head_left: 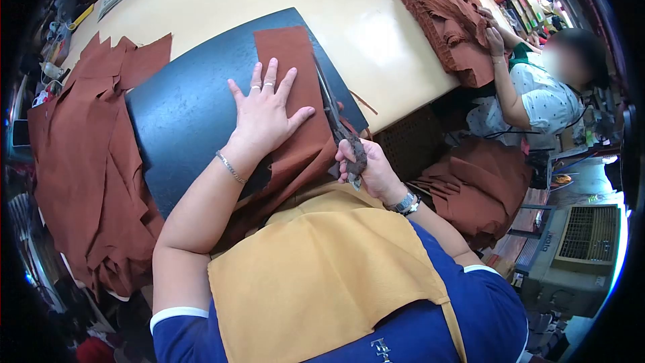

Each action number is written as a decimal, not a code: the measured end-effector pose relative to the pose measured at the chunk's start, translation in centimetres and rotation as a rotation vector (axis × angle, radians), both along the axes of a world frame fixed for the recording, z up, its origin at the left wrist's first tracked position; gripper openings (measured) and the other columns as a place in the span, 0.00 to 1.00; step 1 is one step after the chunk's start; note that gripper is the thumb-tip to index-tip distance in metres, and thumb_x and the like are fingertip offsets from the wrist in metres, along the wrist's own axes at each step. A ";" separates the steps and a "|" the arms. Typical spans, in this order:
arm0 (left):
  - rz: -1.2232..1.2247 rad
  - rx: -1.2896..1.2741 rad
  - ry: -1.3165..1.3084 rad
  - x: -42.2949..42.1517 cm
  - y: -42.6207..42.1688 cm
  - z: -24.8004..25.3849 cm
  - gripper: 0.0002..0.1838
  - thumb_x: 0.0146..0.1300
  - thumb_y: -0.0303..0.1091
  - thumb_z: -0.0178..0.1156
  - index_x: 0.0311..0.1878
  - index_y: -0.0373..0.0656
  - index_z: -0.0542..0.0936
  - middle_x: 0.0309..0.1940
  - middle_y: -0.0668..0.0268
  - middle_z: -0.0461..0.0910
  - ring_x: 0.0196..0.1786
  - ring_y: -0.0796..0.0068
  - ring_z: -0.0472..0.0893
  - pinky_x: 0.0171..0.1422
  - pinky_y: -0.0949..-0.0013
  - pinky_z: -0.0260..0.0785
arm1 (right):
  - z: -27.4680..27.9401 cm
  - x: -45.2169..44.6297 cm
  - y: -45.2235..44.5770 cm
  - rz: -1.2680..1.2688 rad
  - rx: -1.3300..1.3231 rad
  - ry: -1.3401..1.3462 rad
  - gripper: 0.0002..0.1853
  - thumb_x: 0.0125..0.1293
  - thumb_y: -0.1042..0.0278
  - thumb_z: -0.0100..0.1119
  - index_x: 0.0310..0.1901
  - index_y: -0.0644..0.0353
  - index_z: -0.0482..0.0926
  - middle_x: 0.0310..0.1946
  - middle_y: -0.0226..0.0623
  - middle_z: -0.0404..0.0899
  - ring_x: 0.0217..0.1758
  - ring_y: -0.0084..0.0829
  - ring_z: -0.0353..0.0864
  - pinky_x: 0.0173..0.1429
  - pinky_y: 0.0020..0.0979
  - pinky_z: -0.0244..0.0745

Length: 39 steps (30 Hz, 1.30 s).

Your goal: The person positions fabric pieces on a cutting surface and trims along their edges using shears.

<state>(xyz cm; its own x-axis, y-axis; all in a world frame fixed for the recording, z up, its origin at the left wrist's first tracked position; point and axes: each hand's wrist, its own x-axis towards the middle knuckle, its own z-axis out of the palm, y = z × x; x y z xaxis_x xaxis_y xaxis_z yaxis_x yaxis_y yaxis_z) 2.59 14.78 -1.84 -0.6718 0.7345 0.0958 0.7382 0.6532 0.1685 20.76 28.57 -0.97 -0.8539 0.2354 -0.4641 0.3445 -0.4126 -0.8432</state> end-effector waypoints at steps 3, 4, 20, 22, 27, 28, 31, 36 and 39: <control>-0.017 0.001 0.010 -0.1 0.0 0.2 0.42 0.61 0.68 0.50 0.71 0.51 0.63 0.75 0.53 0.52 0.78 0.52 0.47 0.69 0.24 0.35 | -0.1 0.2 -0.1 0.003 0.000 0.023 0.16 0.68 0.53 0.59 0.33 0.58 0.75 0.22 0.25 0.74 0.23 0.17 0.76 0.29 0.23 0.76; -0.025 -0.003 0.016 -0.1 0.0 0.4 0.42 0.60 0.68 0.50 0.71 0.50 0.64 0.74 0.53 0.52 0.78 0.52 0.47 0.70 0.24 0.35 | 0.1 0.1 0.0 0.003 -0.003 0.008 0.16 0.69 0.53 0.59 0.33 0.58 0.75 0.22 0.25 0.74 0.23 0.18 0.76 0.29 0.23 0.76; -0.047 0.031 0.031 -1.4 0.6 0.1 0.34 0.65 0.62 0.49 0.69 0.55 0.65 0.73 0.56 0.56 0.76 0.53 0.54 0.69 0.25 0.39 | 0.3 0.0 0.6 0.020 -0.035 -0.014 0.15 0.68 0.54 0.59 0.32 0.57 0.75 0.20 0.26 0.75 0.21 0.18 0.76 0.28 0.24 0.76; -0.035 0.087 0.070 -1.5 0.5 -1.2 0.36 0.65 0.63 0.49 0.71 0.56 0.63 0.74 0.55 0.54 0.76 0.52 0.52 0.69 0.25 0.39 | 0.5 -0.2 0.7 0.011 -0.042 -0.033 0.15 0.68 0.53 0.59 0.32 0.56 0.75 0.20 0.26 0.75 0.21 0.18 0.76 0.28 0.24 0.76; -0.057 -0.020 0.037 -0.3 0.3 0.0 0.38 0.64 0.66 0.48 0.73 0.57 0.60 0.75 0.54 0.52 0.77 0.50 0.50 0.70 0.25 0.37 | 1.2 -1.3 0.9 -0.005 -0.093 -0.029 0.17 0.69 0.51 0.57 0.31 0.56 0.74 0.20 0.26 0.74 0.21 0.18 0.75 0.28 0.24 0.77; -0.057 -0.025 0.041 -0.1 0.3 -0.1 0.38 0.64 0.66 0.48 0.73 0.57 0.60 0.75 0.54 0.52 0.77 0.51 0.50 0.70 0.25 0.37 | 1.2 -1.3 0.9 -0.003 -0.099 -0.024 0.17 0.69 0.50 0.57 0.31 0.56 0.74 0.20 0.26 0.74 0.21 0.18 0.75 0.28 0.24 0.77; -0.060 -0.028 0.036 0.0 0.1 0.0 0.38 0.63 0.66 0.49 0.73 0.57 0.61 0.75 0.54 0.52 0.77 0.50 0.51 0.69 0.24 0.37 | 0.6 -0.8 1.0 0.006 -0.092 -0.006 0.17 0.68 0.51 0.58 0.31 0.56 0.74 0.20 0.25 0.74 0.21 0.18 0.75 0.28 0.24 0.77; -0.073 -0.025 0.020 0.1 0.1 0.4 0.38 0.63 0.66 0.49 0.72 0.57 0.61 0.74 0.53 0.52 0.76 0.50 0.51 0.69 0.24 0.38 | 0.5 0.0 0.5 -0.012 -0.038 -0.015 0.16 0.68 0.51 0.60 0.31 0.56 0.74 0.20 0.25 0.74 0.21 0.17 0.75 0.28 0.23 0.77; -0.091 -0.042 0.024 0.4 0.0 0.8 0.38 0.63 0.65 0.49 0.72 0.56 0.62 0.74 0.52 0.53 0.76 0.49 0.52 0.69 0.24 0.38 | 0.7 -0.4 0.5 -0.023 -0.056 -0.015 0.18 0.68 0.49 0.58 0.31 0.56 0.75 0.20 0.25 0.74 0.21 0.18 0.75 0.28 0.24 0.77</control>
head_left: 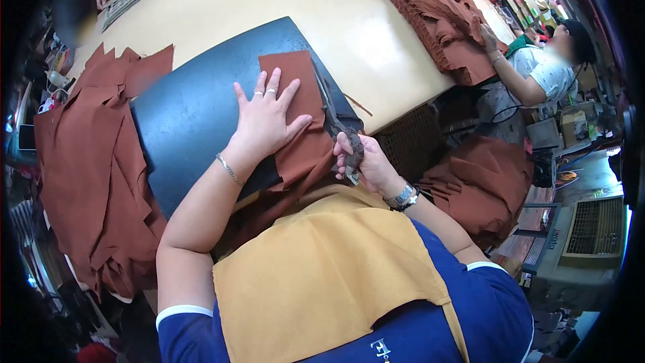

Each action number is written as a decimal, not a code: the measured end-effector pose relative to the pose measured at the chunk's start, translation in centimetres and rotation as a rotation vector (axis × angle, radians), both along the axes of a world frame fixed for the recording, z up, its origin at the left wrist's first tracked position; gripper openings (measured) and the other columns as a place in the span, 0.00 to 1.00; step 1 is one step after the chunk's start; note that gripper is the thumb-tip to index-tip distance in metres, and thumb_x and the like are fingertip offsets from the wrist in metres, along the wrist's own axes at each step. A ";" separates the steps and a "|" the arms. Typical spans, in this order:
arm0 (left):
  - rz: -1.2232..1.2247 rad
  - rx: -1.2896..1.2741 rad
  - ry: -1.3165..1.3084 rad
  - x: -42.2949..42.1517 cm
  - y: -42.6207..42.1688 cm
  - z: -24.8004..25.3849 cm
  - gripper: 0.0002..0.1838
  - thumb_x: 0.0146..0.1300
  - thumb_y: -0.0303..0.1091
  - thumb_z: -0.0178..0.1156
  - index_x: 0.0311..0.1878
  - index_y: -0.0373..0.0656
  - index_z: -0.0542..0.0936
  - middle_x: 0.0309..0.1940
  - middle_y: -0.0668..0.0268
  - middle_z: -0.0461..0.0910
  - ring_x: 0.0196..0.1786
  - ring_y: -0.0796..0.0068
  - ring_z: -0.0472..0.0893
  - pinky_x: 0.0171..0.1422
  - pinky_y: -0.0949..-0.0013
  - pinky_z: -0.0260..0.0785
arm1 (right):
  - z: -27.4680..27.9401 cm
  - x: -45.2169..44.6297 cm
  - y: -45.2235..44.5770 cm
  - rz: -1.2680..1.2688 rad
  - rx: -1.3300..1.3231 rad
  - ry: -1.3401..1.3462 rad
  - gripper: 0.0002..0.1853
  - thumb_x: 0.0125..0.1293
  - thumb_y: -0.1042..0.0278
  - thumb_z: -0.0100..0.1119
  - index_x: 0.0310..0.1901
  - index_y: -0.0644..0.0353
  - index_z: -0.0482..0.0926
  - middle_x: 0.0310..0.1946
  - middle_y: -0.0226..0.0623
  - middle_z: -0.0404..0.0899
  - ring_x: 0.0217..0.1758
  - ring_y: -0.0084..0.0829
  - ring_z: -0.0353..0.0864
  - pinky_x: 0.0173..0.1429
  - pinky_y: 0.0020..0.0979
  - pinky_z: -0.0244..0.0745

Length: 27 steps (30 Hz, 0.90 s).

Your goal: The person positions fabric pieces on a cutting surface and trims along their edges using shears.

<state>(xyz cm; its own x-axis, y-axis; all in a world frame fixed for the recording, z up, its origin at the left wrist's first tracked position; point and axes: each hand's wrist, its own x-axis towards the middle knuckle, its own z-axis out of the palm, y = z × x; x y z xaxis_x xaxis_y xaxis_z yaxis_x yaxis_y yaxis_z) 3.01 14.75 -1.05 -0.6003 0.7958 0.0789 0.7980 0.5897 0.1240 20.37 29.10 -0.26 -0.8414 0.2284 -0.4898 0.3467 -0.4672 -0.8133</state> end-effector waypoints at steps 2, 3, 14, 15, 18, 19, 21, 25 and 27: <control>-0.024 -0.014 -0.008 0.3 -0.2 0.4 0.39 0.62 0.65 0.50 0.72 0.55 0.63 0.74 0.52 0.54 0.76 0.49 0.53 0.69 0.24 0.38 | 0.3 -0.6 0.0 -0.011 -0.028 0.003 0.19 0.68 0.48 0.57 0.31 0.56 0.75 0.21 0.26 0.74 0.21 0.19 0.75 0.28 0.25 0.77; -0.031 -0.021 -0.009 0.5 -0.2 0.4 0.39 0.62 0.65 0.51 0.71 0.55 0.63 0.74 0.52 0.54 0.75 0.49 0.53 0.69 0.24 0.38 | 0.4 -0.7 0.1 -0.014 -0.036 0.004 0.19 0.68 0.48 0.57 0.31 0.56 0.75 0.21 0.26 0.74 0.21 0.19 0.75 0.28 0.25 0.77; 0.071 0.013 -0.108 1.2 0.9 -0.2 0.39 0.63 0.66 0.50 0.72 0.56 0.61 0.75 0.53 0.50 0.77 0.49 0.47 0.68 0.22 0.36 | -1.1 0.2 -0.2 -0.037 -0.037 0.041 0.15 0.68 0.52 0.59 0.32 0.55 0.75 0.21 0.24 0.75 0.22 0.17 0.76 0.29 0.24 0.78; 0.085 0.006 -0.107 1.3 0.9 -0.2 0.39 0.63 0.66 0.49 0.72 0.57 0.61 0.75 0.53 0.50 0.77 0.49 0.46 0.68 0.22 0.35 | -1.1 0.2 -0.3 -0.046 -0.055 0.036 0.15 0.68 0.52 0.59 0.32 0.55 0.75 0.21 0.24 0.75 0.22 0.17 0.77 0.29 0.24 0.78; 0.034 0.054 -0.108 1.1 0.5 -0.7 0.37 0.65 0.64 0.47 0.73 0.59 0.59 0.75 0.51 0.47 0.78 0.49 0.42 0.67 0.21 0.33 | -0.8 0.4 0.1 -0.035 -0.108 0.025 0.17 0.69 0.50 0.57 0.32 0.57 0.75 0.20 0.27 0.75 0.22 0.19 0.77 0.30 0.25 0.78; 0.008 0.048 -0.098 0.9 0.4 -0.8 0.35 0.66 0.63 0.47 0.73 0.60 0.59 0.75 0.51 0.47 0.78 0.48 0.43 0.67 0.21 0.34 | -0.6 0.4 0.5 -0.022 -0.124 0.029 0.18 0.69 0.49 0.57 0.33 0.57 0.76 0.20 0.28 0.76 0.21 0.20 0.77 0.30 0.26 0.78; -0.050 0.037 -0.090 0.5 0.1 -1.1 0.33 0.68 0.60 0.46 0.73 0.62 0.60 0.75 0.52 0.48 0.78 0.48 0.44 0.67 0.21 0.35 | -0.3 0.9 2.0 0.028 -0.135 0.002 0.23 0.68 0.43 0.56 0.33 0.60 0.76 0.20 0.30 0.76 0.21 0.24 0.77 0.30 0.27 0.78; -0.222 -0.011 -0.086 -1.0 -1.5 -0.6 0.29 0.69 0.52 0.47 0.73 0.64 0.61 0.76 0.57 0.47 0.78 0.48 0.45 0.70 0.27 0.39 | 0.6 2.2 6.7 0.188 -0.030 -0.089 0.24 0.67 0.43 0.57 0.33 0.61 0.78 0.22 0.30 0.77 0.23 0.22 0.78 0.30 0.24 0.76; -0.303 -0.023 -0.114 -1.5 -2.4 0.3 0.29 0.69 0.51 0.47 0.72 0.64 0.62 0.76 0.57 0.47 0.78 0.48 0.45 0.72 0.29 0.39 | 1.5 2.5 8.2 0.279 0.027 -0.082 0.24 0.64 0.43 0.60 0.32 0.63 0.79 0.24 0.30 0.78 0.23 0.20 0.77 0.30 0.22 0.76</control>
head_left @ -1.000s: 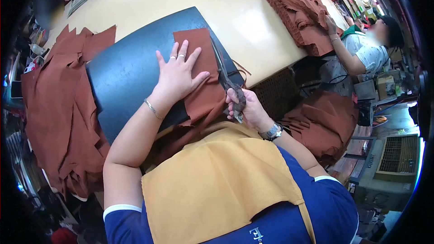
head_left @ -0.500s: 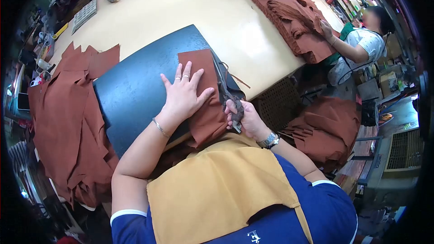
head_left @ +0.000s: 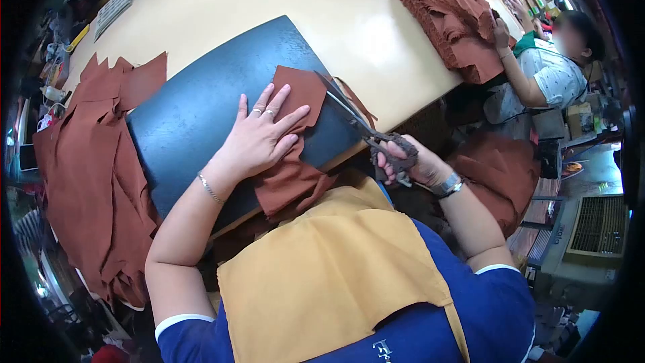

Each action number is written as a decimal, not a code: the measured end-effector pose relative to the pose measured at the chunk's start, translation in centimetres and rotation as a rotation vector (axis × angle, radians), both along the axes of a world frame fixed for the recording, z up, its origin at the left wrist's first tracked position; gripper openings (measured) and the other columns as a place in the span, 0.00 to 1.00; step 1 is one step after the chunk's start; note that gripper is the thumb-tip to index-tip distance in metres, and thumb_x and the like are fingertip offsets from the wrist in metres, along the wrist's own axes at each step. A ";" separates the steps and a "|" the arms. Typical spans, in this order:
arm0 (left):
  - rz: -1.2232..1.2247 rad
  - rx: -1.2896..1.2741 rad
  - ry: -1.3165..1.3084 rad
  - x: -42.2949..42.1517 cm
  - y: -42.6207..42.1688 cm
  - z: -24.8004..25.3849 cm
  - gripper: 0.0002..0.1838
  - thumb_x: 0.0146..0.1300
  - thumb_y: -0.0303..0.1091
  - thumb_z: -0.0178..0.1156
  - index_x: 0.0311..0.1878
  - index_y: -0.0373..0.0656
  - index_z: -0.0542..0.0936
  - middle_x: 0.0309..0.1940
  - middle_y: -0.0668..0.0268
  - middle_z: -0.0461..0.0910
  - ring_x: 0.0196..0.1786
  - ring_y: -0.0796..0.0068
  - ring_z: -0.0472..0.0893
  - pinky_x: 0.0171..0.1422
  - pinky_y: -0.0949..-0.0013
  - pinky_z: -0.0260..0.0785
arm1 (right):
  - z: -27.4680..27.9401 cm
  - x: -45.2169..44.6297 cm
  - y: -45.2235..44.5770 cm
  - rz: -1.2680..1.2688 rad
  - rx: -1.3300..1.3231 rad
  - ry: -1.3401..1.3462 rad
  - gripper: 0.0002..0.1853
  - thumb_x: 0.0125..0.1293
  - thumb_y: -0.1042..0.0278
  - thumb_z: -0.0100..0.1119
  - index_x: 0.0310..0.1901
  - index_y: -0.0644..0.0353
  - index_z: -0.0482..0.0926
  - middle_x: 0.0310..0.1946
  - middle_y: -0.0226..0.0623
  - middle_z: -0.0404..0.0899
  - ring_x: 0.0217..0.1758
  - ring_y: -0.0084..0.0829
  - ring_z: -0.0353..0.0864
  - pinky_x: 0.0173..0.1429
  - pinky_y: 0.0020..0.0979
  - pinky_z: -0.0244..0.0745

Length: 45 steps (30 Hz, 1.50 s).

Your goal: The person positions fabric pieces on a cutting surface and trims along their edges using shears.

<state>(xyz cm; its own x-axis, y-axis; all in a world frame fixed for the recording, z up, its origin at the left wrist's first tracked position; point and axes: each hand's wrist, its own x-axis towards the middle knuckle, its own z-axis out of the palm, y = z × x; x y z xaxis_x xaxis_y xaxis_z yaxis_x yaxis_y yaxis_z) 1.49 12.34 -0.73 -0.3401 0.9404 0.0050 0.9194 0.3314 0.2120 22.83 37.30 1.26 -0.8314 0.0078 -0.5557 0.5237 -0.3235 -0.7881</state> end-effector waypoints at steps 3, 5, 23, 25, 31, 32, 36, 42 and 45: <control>-0.062 -0.013 -0.028 -0.5 -0.5 0.5 0.29 0.66 0.51 0.50 0.71 0.63 0.65 0.76 0.58 0.48 0.78 0.50 0.46 0.74 0.33 0.39 | 0.6 -0.3 2.3 0.069 0.014 -0.016 0.25 0.59 0.44 0.65 0.31 0.64 0.80 0.25 0.31 0.78 0.23 0.19 0.77 0.30 0.20 0.76; -0.071 -0.019 -0.058 -0.6 -0.5 1.1 0.29 0.66 0.52 0.51 0.70 0.62 0.66 0.76 0.58 0.48 0.78 0.50 0.46 0.74 0.33 0.38 | 1.7 -1.2 3.2 0.132 0.094 -0.028 0.18 0.67 0.52 0.60 0.30 0.61 0.79 0.23 0.28 0.77 0.24 0.17 0.76 0.29 0.21 0.76; -0.084 0.008 -0.085 -1.2 -0.4 1.2 0.33 0.62 0.58 0.54 0.69 0.62 0.67 0.76 0.57 0.50 0.77 0.49 0.49 0.73 0.34 0.40 | 4.9 -4.6 8.5 0.504 0.378 -0.086 0.15 0.62 0.56 0.65 0.34 0.62 0.80 0.24 0.26 0.78 0.25 0.16 0.76 0.28 0.19 0.70; -0.083 0.011 -0.081 -1.1 -0.4 1.1 0.33 0.62 0.59 0.54 0.69 0.62 0.67 0.76 0.57 0.50 0.77 0.49 0.49 0.73 0.34 0.40 | 5.2 -4.9 8.4 0.522 0.400 -0.098 0.15 0.62 0.56 0.65 0.33 0.61 0.80 0.23 0.25 0.78 0.25 0.15 0.76 0.28 0.19 0.69; -0.082 0.000 -0.074 -1.1 -0.4 1.1 0.33 0.62 0.59 0.54 0.70 0.62 0.67 0.76 0.57 0.50 0.77 0.49 0.49 0.73 0.33 0.40 | 5.5 -5.4 8.4 0.531 0.379 -0.116 0.15 0.60 0.56 0.66 0.33 0.62 0.80 0.24 0.25 0.78 0.25 0.15 0.75 0.28 0.18 0.70; -0.082 0.000 -0.075 -1.1 -0.4 1.1 0.33 0.61 0.59 0.54 0.70 0.62 0.67 0.76 0.57 0.50 0.77 0.49 0.49 0.73 0.33 0.40 | 5.6 -5.5 8.5 0.526 0.382 -0.112 0.15 0.60 0.56 0.66 0.32 0.62 0.80 0.24 0.25 0.78 0.25 0.15 0.75 0.28 0.18 0.71; -0.079 -0.004 -0.084 -1.0 -0.4 1.2 0.34 0.61 0.59 0.54 0.70 0.62 0.67 0.76 0.57 0.50 0.77 0.50 0.48 0.73 0.32 0.39 | 5.6 -5.5 8.9 0.510 0.365 -0.105 0.14 0.60 0.57 0.67 0.32 0.62 0.81 0.24 0.26 0.78 0.25 0.15 0.75 0.29 0.19 0.73; -0.082 -0.024 -0.088 -1.0 -0.2 1.5 0.34 0.60 0.59 0.55 0.70 0.62 0.66 0.76 0.58 0.49 0.78 0.50 0.46 0.74 0.32 0.38 | 4.8 -5.2 9.2 0.530 0.431 -0.104 0.14 0.59 0.57 0.67 0.33 0.62 0.82 0.24 0.24 0.78 0.26 0.15 0.74 0.29 0.19 0.72; -0.076 -0.029 -0.093 -0.9 -0.1 1.6 0.35 0.60 0.59 0.56 0.70 0.63 0.66 0.76 0.58 0.49 0.78 0.50 0.46 0.74 0.33 0.37 | 5.1 -5.4 8.8 0.509 0.437 -0.074 0.15 0.59 0.56 0.66 0.33 0.62 0.82 0.24 0.23 0.77 0.24 0.14 0.74 0.28 0.19 0.71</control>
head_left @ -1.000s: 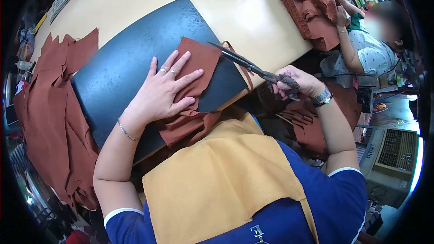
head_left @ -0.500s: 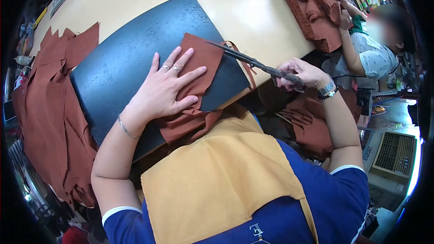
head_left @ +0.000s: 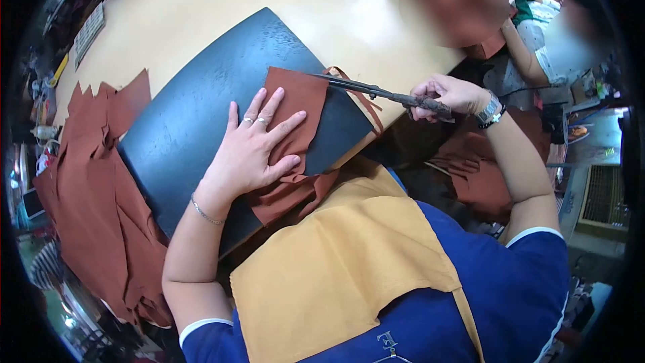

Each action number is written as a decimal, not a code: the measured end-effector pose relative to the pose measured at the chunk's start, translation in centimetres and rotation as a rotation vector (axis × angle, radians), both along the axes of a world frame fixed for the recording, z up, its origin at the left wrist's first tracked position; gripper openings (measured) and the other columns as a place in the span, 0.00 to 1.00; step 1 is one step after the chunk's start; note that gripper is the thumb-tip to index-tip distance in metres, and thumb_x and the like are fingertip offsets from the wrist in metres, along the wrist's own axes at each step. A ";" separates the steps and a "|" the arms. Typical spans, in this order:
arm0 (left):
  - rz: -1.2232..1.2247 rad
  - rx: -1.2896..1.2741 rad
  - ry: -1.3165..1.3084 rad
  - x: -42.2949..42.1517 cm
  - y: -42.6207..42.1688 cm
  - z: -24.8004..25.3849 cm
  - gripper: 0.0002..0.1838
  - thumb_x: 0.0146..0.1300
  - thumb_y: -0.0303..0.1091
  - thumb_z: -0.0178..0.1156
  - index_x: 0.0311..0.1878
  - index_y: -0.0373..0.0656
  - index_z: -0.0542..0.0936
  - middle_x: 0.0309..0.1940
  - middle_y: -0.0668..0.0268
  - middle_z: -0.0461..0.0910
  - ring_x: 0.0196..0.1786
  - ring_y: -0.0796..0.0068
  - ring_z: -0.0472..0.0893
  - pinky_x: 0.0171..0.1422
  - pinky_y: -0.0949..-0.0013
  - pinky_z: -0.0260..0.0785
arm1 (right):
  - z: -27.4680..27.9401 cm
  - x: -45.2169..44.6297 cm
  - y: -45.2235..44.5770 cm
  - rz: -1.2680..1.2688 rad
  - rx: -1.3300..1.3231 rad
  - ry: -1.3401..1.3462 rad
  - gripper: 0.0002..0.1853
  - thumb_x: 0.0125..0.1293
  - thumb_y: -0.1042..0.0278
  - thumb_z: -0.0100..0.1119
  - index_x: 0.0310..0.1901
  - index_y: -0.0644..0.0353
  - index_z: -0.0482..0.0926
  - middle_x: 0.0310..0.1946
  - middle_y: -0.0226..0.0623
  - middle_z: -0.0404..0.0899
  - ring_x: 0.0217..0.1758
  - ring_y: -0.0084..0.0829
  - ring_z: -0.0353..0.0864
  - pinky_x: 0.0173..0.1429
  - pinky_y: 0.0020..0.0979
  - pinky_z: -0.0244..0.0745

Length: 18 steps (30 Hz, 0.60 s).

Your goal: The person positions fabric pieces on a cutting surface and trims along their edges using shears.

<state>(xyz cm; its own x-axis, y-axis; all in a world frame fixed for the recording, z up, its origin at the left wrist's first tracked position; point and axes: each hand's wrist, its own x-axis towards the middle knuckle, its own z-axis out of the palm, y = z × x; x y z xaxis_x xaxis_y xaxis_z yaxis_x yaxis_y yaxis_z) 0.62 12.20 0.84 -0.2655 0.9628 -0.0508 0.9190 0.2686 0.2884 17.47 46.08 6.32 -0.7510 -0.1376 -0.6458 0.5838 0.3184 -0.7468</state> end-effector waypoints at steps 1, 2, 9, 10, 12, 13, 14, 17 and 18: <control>0.000 -0.019 -0.007 0.0 0.0 0.0 0.35 0.60 0.59 0.56 0.71 0.63 0.66 0.76 0.59 0.49 0.78 0.50 0.46 0.74 0.33 0.37 | 0.1 -0.1 0.0 0.009 0.011 0.001 0.16 0.59 0.54 0.66 0.33 0.61 0.82 0.23 0.23 0.76 0.23 0.14 0.73 0.27 0.18 0.69; -0.003 -0.021 -0.001 0.0 0.1 0.0 0.35 0.60 0.59 0.56 0.71 0.63 0.66 0.76 0.59 0.49 0.78 0.50 0.46 0.74 0.33 0.37 | 0.0 -0.1 0.1 0.014 0.024 -0.008 0.15 0.59 0.55 0.67 0.33 0.61 0.82 0.23 0.23 0.77 0.23 0.14 0.73 0.27 0.18 0.69; -0.010 -0.047 0.030 0.0 0.2 0.0 0.35 0.60 0.59 0.54 0.71 0.63 0.65 0.76 0.57 0.48 0.78 0.50 0.46 0.74 0.33 0.37 | 0.6 0.0 0.5 0.019 0.077 -0.030 0.13 0.57 0.60 0.68 0.34 0.63 0.83 0.24 0.24 0.79 0.24 0.14 0.74 0.27 0.18 0.69; -0.011 -0.048 0.030 0.0 0.3 0.0 0.35 0.60 0.59 0.54 0.71 0.63 0.65 0.76 0.57 0.48 0.78 0.50 0.46 0.74 0.33 0.37 | 0.7 0.1 0.6 0.031 0.090 -0.022 0.13 0.58 0.59 0.68 0.35 0.62 0.83 0.24 0.24 0.79 0.23 0.14 0.74 0.27 0.18 0.68; -0.012 -0.049 0.036 0.0 0.3 -0.1 0.35 0.61 0.59 0.54 0.71 0.63 0.65 0.77 0.57 0.47 0.78 0.50 0.45 0.73 0.32 0.38 | 0.6 0.3 1.1 0.058 0.117 -0.001 0.15 0.60 0.57 0.67 0.37 0.62 0.84 0.23 0.24 0.80 0.23 0.13 0.73 0.27 0.18 0.68; -0.012 -0.050 0.040 0.1 0.3 -0.1 0.35 0.61 0.59 0.54 0.71 0.63 0.65 0.77 0.57 0.47 0.78 0.50 0.45 0.73 0.32 0.38 | 0.5 0.3 1.3 0.065 0.122 -0.008 0.15 0.60 0.56 0.67 0.37 0.61 0.85 0.24 0.25 0.81 0.24 0.13 0.74 0.27 0.18 0.69; -0.011 -0.050 0.043 0.1 0.3 -0.1 0.35 0.61 0.59 0.54 0.71 0.63 0.65 0.77 0.57 0.47 0.78 0.51 0.45 0.73 0.32 0.38 | 0.7 0.3 1.1 0.055 0.104 -0.010 0.15 0.60 0.56 0.67 0.37 0.62 0.84 0.24 0.25 0.81 0.24 0.14 0.74 0.27 0.18 0.69; -0.010 -0.052 0.043 0.1 0.4 -0.1 0.35 0.60 0.59 0.54 0.71 0.63 0.65 0.77 0.57 0.47 0.78 0.51 0.45 0.73 0.32 0.38 | 1.0 0.1 0.8 0.026 0.062 -0.020 0.15 0.59 0.57 0.67 0.36 0.62 0.84 0.25 0.26 0.81 0.24 0.14 0.74 0.27 0.18 0.69; -0.010 -0.053 0.043 0.1 0.3 -0.1 0.35 0.60 0.59 0.54 0.71 0.63 0.65 0.77 0.57 0.47 0.78 0.51 0.45 0.73 0.32 0.38 | 0.8 0.1 0.8 0.015 0.057 -0.022 0.15 0.59 0.57 0.67 0.35 0.62 0.84 0.24 0.26 0.80 0.24 0.15 0.74 0.27 0.18 0.68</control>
<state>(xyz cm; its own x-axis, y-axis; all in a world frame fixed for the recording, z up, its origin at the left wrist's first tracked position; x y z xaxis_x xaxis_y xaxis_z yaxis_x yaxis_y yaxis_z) 0.68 12.54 0.70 -0.2590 0.9617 -0.0903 0.9329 0.2733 0.2346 17.54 46.84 7.07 -0.7346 -0.1116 -0.6692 0.5947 0.3689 -0.7143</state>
